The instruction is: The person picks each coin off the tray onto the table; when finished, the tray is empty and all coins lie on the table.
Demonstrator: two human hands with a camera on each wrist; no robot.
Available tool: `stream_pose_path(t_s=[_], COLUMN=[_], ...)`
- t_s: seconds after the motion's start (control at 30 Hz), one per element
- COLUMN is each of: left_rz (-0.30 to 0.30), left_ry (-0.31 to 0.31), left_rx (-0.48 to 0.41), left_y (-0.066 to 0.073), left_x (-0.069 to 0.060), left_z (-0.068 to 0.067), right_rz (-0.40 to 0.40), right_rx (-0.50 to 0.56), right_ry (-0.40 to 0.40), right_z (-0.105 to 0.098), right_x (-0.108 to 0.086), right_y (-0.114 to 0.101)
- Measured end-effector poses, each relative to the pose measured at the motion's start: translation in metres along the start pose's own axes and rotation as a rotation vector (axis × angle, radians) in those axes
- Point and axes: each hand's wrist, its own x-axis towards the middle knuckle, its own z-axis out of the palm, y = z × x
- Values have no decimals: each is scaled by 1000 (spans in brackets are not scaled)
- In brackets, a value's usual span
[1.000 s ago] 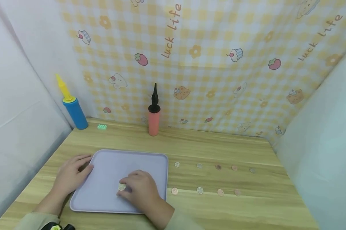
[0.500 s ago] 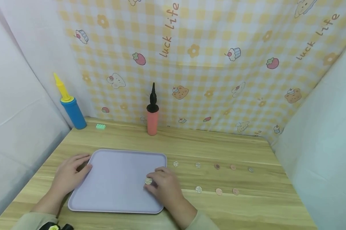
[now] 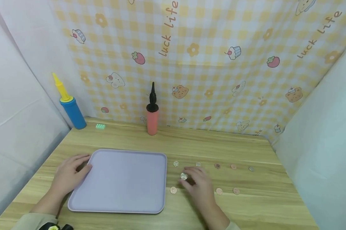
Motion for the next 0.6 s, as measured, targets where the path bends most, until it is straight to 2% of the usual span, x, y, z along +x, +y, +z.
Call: stream_pose_path(t_s=[0.17,0.27,0.33,0.6], left_rz=[19,32,37,48], left_ry=[2,8,11,-2], left_rx=[-3,-2,3,0], left_y=[-4,-8,-10,-6], left_x=[0,-1,-2,2], left_z=[0,-3,-4,2], right_rz=[-43,-29,-6,204], right_rx=[-54,-93,-131,-298], right_ry=[47,60,72,133], right_z=[-27,-40,-49,-95], right_x=[-9,-14,-18,-51], right_y=[22,35,44,75])
